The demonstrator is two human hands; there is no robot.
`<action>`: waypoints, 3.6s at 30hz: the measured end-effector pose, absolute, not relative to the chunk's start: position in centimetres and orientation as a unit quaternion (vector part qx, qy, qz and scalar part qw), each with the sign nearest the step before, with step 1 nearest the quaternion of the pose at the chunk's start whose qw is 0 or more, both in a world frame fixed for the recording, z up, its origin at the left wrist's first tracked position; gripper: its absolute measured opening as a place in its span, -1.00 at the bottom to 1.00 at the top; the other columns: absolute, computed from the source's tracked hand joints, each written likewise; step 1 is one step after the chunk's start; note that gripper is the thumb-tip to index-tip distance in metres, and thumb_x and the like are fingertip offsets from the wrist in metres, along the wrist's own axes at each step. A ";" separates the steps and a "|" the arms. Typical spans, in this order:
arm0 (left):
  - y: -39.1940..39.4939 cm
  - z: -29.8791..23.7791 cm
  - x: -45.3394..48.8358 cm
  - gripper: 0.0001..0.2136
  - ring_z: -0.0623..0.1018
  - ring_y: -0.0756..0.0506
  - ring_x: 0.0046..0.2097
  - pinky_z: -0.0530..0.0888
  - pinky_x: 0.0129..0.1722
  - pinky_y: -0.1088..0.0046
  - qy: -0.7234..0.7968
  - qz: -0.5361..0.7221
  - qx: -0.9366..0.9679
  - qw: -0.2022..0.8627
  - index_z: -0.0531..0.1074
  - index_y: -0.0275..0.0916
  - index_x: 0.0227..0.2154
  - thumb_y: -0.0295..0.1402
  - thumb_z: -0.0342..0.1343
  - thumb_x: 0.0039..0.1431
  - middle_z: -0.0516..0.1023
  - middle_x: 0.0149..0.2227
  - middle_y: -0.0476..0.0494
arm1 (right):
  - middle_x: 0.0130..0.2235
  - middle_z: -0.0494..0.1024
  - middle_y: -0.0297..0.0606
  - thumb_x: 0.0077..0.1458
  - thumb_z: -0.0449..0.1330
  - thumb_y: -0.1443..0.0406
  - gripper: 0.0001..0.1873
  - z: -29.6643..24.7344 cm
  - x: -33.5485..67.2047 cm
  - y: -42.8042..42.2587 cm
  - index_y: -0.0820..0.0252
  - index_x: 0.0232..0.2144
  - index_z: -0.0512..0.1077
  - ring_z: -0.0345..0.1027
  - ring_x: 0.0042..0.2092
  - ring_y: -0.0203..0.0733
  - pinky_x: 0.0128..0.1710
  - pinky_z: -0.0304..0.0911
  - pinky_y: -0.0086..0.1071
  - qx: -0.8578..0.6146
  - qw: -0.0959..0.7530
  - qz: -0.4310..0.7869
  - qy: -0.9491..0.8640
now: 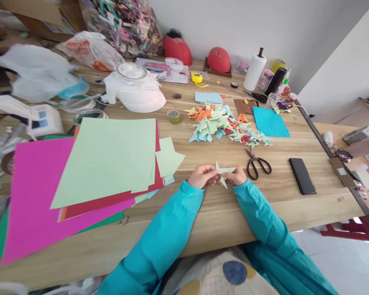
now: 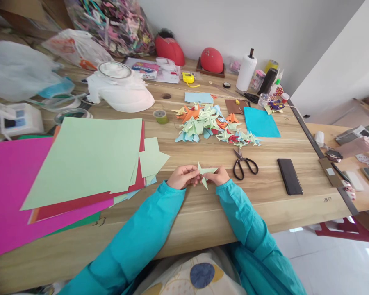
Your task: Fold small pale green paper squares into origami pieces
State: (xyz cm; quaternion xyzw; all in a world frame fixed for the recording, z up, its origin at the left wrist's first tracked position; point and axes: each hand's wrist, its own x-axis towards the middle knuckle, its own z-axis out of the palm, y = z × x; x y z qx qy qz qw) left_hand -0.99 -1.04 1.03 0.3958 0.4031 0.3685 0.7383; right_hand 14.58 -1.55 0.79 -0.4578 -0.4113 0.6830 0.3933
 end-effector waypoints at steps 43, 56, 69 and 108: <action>-1.7 1.8 -0.5 -0.64 0.19 0.12 -0.77 0.09 -0.78 0.60 0.429 0.340 0.498 0.673 0.27 -0.29 -0.68 -0.06 0.15 -0.17 0.25 -0.80 0.08 | -0.73 0.38 -0.35 -0.28 0.26 0.22 -0.76 2.1 14.2 -2.1 0.31 -0.70 0.39 0.24 -0.68 -0.35 -0.72 0.09 -0.52 -0.447 0.345 0.642 -0.519; -1.6 1.3 -0.1 -0.58 0.19 0.08 -0.81 0.04 -0.80 0.55 0.456 0.377 0.422 0.687 0.27 -0.29 -0.79 -0.02 0.05 -0.10 0.25 -0.84 0.00 | -0.71 0.42 -0.32 -0.30 0.24 0.26 -0.82 1.9 14.2 -2.1 0.31 -0.68 0.42 0.29 -0.66 -0.30 -0.69 0.11 -0.50 -0.400 0.328 0.682 -0.517; -1.3 0.9 -0.3 -0.62 0.32 0.05 -0.71 0.25 -0.75 0.54 0.456 0.498 0.373 0.636 0.34 -0.32 -0.67 -0.04 0.09 -0.10 0.38 -0.70 -0.05 | -0.63 0.47 -0.25 -0.33 0.25 -0.03 -0.53 0.4 14.7 -0.9 0.30 -0.56 0.40 0.31 -0.61 -0.26 -0.61 0.20 -0.40 -0.428 0.466 0.688 -0.354; -1.6 1.6 -0.5 -0.68 0.46 0.01 -0.60 0.45 -0.60 0.47 0.370 0.455 0.296 0.754 0.48 -0.39 -0.40 -0.37 0.32 -0.33 0.54 -0.55 -0.15 | -0.63 0.50 -0.34 -0.31 0.33 0.24 -0.72 0.3 14.3 -1.5 0.22 -0.51 0.34 0.31 -0.63 -0.34 -0.61 0.21 -0.47 -0.401 0.485 0.709 -0.319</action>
